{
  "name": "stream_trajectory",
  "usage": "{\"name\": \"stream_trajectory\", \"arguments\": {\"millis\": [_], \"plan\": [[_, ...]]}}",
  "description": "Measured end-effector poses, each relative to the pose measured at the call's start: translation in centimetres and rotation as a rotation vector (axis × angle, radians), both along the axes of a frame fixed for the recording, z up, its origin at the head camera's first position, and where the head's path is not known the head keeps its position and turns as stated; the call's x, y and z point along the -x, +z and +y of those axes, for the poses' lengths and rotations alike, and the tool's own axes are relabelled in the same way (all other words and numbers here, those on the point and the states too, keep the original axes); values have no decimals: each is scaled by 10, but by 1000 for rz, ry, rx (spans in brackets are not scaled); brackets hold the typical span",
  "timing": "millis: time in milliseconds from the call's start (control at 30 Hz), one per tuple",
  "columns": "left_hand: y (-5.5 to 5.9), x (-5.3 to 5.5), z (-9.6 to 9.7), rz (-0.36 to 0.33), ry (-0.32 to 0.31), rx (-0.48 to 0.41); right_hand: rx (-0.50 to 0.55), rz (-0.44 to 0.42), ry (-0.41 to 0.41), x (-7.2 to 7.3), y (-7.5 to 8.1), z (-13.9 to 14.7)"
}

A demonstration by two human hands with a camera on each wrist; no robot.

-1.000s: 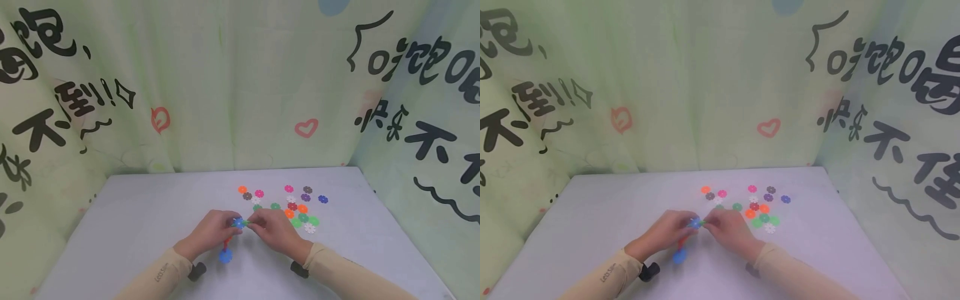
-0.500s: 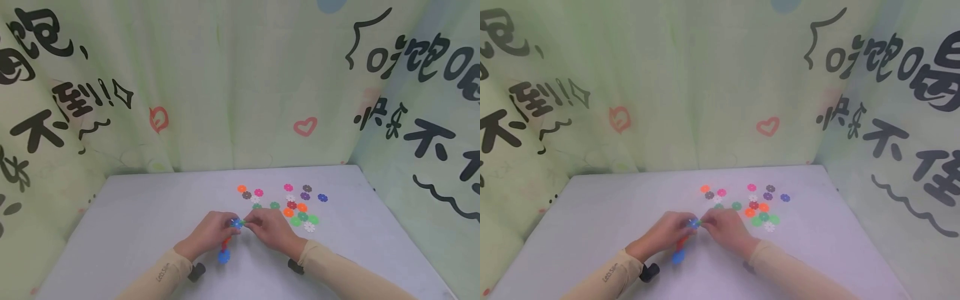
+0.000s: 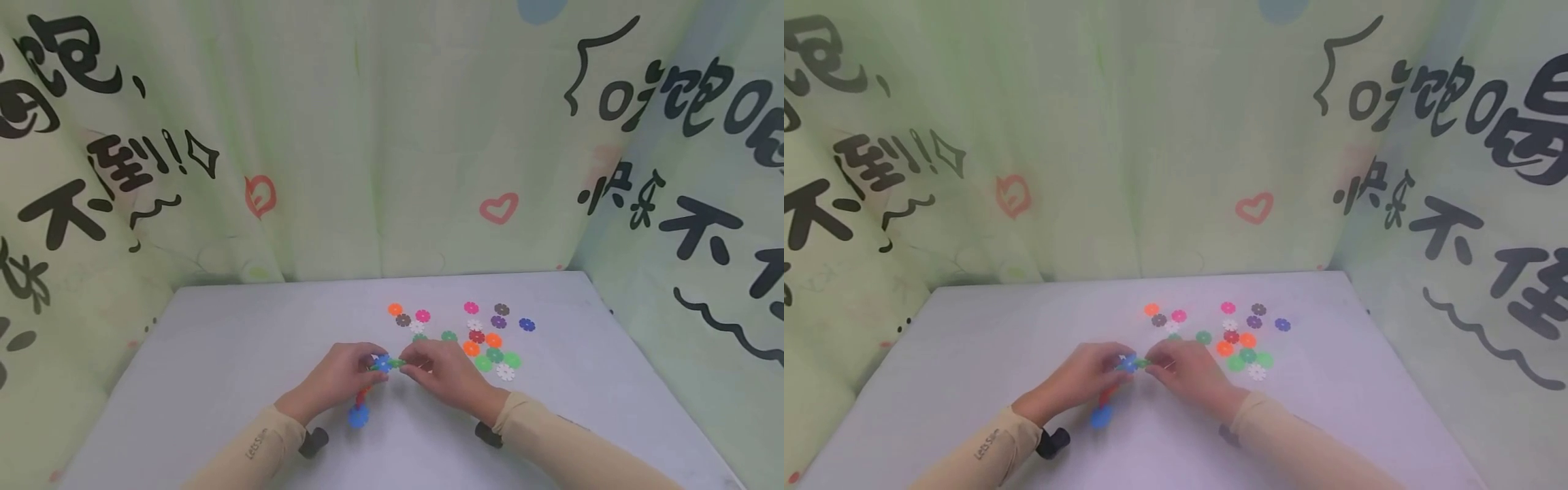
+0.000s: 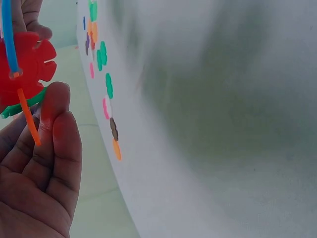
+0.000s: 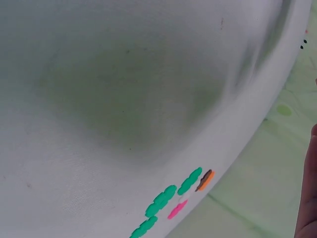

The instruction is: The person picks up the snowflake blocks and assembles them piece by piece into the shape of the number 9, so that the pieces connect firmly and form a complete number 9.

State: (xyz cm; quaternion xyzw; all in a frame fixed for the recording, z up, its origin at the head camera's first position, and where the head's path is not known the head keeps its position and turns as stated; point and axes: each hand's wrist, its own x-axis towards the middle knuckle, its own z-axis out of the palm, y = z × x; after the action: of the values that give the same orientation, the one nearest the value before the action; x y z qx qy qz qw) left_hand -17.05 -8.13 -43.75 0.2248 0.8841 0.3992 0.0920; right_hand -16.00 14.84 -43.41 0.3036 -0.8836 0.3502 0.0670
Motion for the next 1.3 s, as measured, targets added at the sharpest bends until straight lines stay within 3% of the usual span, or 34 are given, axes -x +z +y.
{"name": "stream_trajectory", "arguments": {"millis": [400, 733, 1100, 1300], "plan": [[3, -1, 1, 22, -30, -11, -7, 114, -6, 1, -2, 0], [6, -3, 2, 20, -30, -2, -31, 121, 22, 1, 1, 1], [8, -4, 4, -33, -14, -8, -54, 165, 35, -1, 1, 2], [9, -3, 7, -7, -20, 5, -38, 178, 41, -1, 1, 2]]}}
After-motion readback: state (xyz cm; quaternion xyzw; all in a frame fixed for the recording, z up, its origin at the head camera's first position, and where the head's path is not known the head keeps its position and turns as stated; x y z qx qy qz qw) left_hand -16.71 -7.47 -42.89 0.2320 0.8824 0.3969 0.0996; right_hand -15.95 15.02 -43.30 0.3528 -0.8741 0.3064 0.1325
